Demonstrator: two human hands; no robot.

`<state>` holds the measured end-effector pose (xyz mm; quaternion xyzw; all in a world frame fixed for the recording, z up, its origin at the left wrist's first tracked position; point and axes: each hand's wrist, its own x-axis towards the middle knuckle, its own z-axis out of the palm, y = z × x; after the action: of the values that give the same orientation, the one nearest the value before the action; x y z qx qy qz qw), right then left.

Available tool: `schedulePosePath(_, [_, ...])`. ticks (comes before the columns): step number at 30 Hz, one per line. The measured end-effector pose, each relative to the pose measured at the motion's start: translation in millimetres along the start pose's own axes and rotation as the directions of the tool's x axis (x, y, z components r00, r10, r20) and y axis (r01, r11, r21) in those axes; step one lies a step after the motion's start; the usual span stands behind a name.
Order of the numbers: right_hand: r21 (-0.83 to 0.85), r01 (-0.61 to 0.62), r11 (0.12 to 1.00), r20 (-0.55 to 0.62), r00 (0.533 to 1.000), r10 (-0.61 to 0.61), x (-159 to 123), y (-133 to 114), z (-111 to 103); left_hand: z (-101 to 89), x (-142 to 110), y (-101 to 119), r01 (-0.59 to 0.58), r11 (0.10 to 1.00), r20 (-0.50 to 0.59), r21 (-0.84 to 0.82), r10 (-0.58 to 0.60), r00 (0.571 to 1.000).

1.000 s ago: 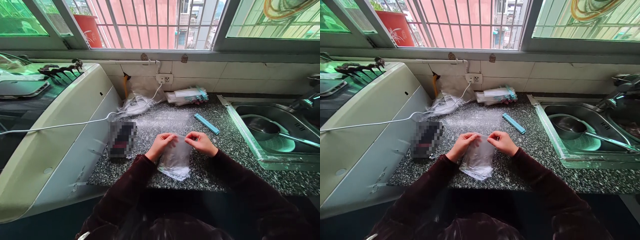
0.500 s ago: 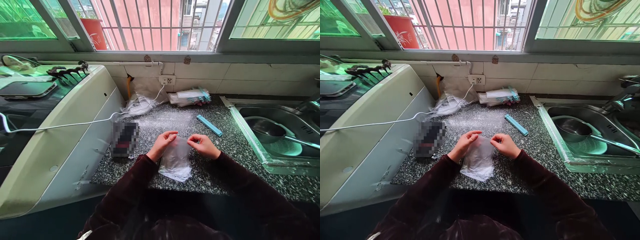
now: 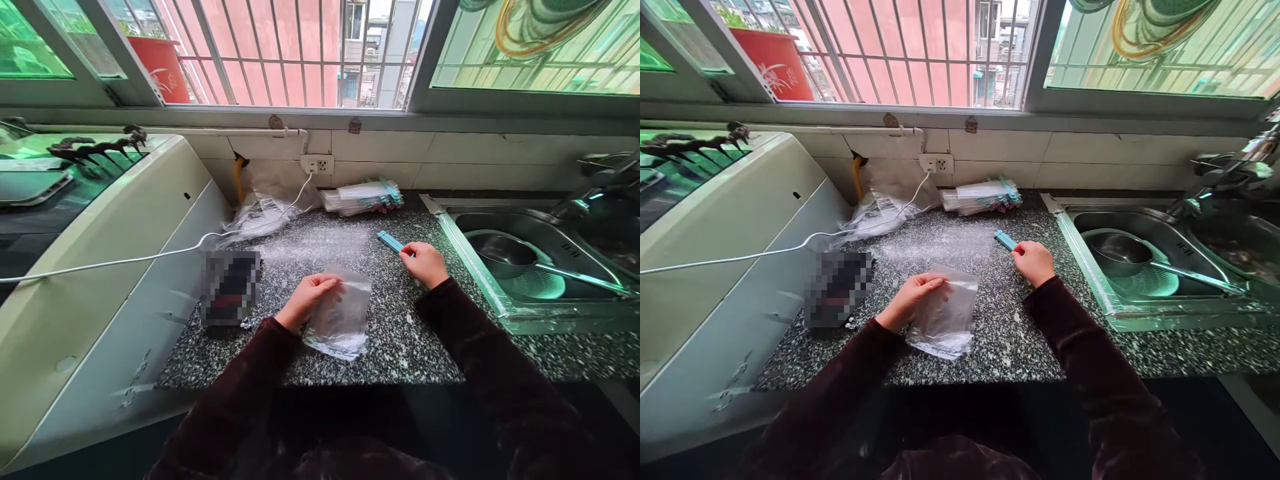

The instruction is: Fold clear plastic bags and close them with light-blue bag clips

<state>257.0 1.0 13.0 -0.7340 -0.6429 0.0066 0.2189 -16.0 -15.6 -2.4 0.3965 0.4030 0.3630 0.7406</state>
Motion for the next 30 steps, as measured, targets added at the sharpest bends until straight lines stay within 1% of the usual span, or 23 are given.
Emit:
schedulePosePath(1, [-0.077, -0.033, 0.996, 0.001, 0.999, 0.033, 2.9, 4.7, -1.1, -0.5, -0.1, 0.1, -0.002, 1.0, 0.007, 0.006, 0.002, 1.0])
schedulePosePath(3, [-0.175, -0.076, 0.982, 0.013, 0.997, 0.08, 6.1, 9.8, -3.0, -1.2, -0.3, 0.6, -0.007, 1.0, 0.023, 0.026, 0.006, 1.0])
schedulePosePath(6, [-0.263, -0.104, 0.959, 0.048, 0.992, 0.12, 6.7, 10.5, -4.3, -1.5, -0.7, 1.2, -0.007, 0.998, 0.049, 0.058, 0.005, 0.999])
schedulePosePath(8, [-0.302, -0.098, 0.948, 0.077, 0.989, 0.127, 6.1, 9.7, -4.5, -1.3, -0.8, 0.7, 0.0, 0.999, 0.046, 0.049, -0.002, 0.999])
schedulePosePath(12, [-0.35, -0.08, 0.933, 0.128, 0.983, 0.133, 5.4, 8.4, -4.6, -1.2, 0.4, -3.5, 0.004, 1.0, 0.001, -0.006, -0.004, 1.0])
schedulePosePath(16, [-0.395, -0.083, 0.915, 0.168, 0.972, 0.161, 5.1, 6.3, -5.0, -0.6, 2.0, -7.2, -0.013, 1.0, -0.025, -0.014, 0.013, 1.0])
schedulePosePath(22, [-0.452, -0.054, 0.89, 0.214, 0.962, 0.167, 2.7, 1.7, -8.7, 0.9, 2.0, -5.8, -0.018, 0.998, -0.008, -0.057, 0.018, 1.0])
schedulePosePath(27, [-0.481, -0.053, 0.875, 0.253, 0.947, 0.196, 1.9, -1.2, -9.1, 1.5, 0.3, -3.3, 0.021, 0.993, -0.011, -0.119, -0.022, 1.0])
schedulePosePath(30, [-0.463, -0.024, 0.886, 0.246, 0.957, 0.154, 0.5, -4.4, -5.9, 2.4, -0.8, -2.3, 0.044, 0.992, -0.006, -0.119, -0.045, 0.999])
